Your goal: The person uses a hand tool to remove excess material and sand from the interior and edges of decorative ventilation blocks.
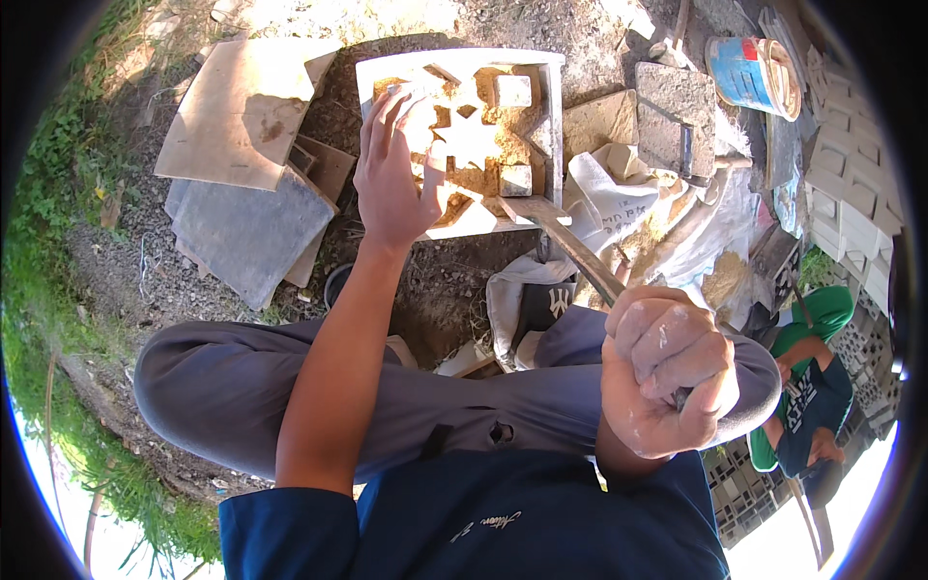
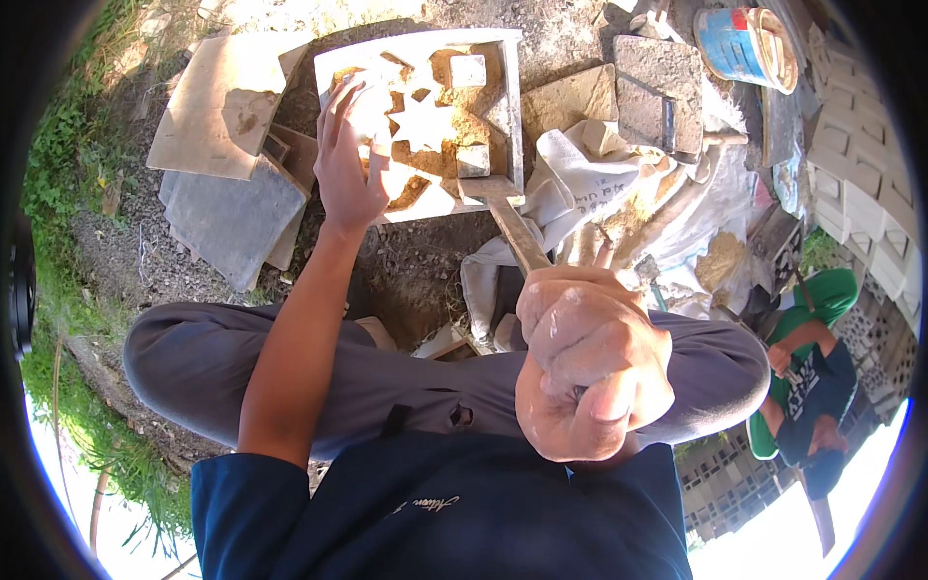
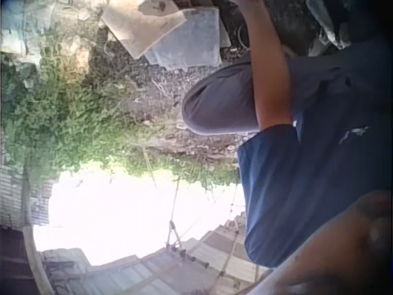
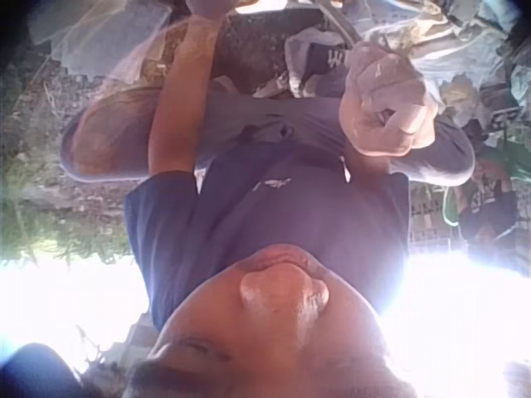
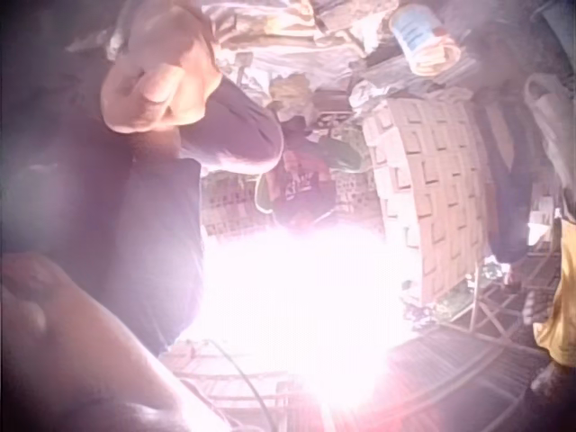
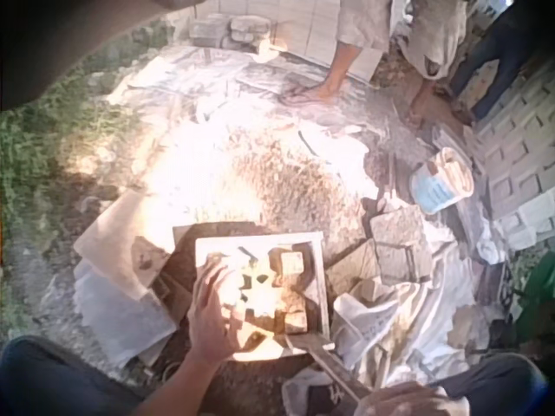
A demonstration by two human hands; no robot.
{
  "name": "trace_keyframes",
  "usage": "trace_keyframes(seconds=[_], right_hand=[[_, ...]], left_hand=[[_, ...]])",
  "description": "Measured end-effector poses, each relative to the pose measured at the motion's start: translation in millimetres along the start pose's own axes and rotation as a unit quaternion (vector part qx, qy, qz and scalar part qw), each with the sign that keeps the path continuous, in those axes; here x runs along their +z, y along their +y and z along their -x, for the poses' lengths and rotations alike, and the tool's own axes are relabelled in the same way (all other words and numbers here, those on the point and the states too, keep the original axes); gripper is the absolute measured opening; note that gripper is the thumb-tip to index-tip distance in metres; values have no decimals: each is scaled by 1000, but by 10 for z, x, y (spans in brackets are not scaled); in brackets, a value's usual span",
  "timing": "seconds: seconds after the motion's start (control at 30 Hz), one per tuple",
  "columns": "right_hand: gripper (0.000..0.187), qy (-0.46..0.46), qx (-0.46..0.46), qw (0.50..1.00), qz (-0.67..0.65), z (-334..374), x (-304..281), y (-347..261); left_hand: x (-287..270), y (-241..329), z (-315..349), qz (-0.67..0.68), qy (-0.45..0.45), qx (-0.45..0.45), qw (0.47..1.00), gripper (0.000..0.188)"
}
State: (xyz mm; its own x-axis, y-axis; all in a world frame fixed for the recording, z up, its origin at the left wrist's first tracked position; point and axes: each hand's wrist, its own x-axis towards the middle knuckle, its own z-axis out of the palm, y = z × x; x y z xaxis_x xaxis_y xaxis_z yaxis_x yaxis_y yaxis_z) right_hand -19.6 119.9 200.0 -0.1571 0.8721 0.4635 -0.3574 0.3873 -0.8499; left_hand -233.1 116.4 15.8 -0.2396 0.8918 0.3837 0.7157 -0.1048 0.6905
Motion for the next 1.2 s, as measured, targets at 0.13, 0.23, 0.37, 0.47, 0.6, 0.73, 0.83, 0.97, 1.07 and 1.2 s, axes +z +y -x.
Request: trace_keyframes(seconds=[0.13,0.23,0.37,0.47,0.6,0.73,0.83,0.97,1.07,1.2], right_hand=[[32,-13,-50,998,42,70,5,49],[31,1,-9,999,33,5,59,-5],[28,-3,-26,998,51,16,89,27],[29,20,-13,1000,20,-44,105,-118],[33,-16,-25,999,15,-15,24,89],[30,-65,-11,998,-8,-84,-9,-36],[32,-72,31,997,21,-120,-47,2],[45,-77,54,994,56,-142,7,-120],[31,-51,56,997,-9,-167,21,-40],[29,-90,57,994,4,-171,-87,-90]], left_hand=[[24,22,-24,-12,0,12,1000,49],[14,9,-5,4,-3,-9,1000,49],[15,20,13,7,-15,-25,1000,49],[30,-45,-19,27,11,-7,1000,48],[45,-5,-21,-5,1,0,1000,49],[43,-12,14,10,0,-12,1000,48],[65,-35,-29,1,15,16,1000,48],[45,0,32,18,0,-10,1000,48],[41,-15,-9,-2,7,18,1000,49],[59,-6,-1,18,3,-18,1000,50]])
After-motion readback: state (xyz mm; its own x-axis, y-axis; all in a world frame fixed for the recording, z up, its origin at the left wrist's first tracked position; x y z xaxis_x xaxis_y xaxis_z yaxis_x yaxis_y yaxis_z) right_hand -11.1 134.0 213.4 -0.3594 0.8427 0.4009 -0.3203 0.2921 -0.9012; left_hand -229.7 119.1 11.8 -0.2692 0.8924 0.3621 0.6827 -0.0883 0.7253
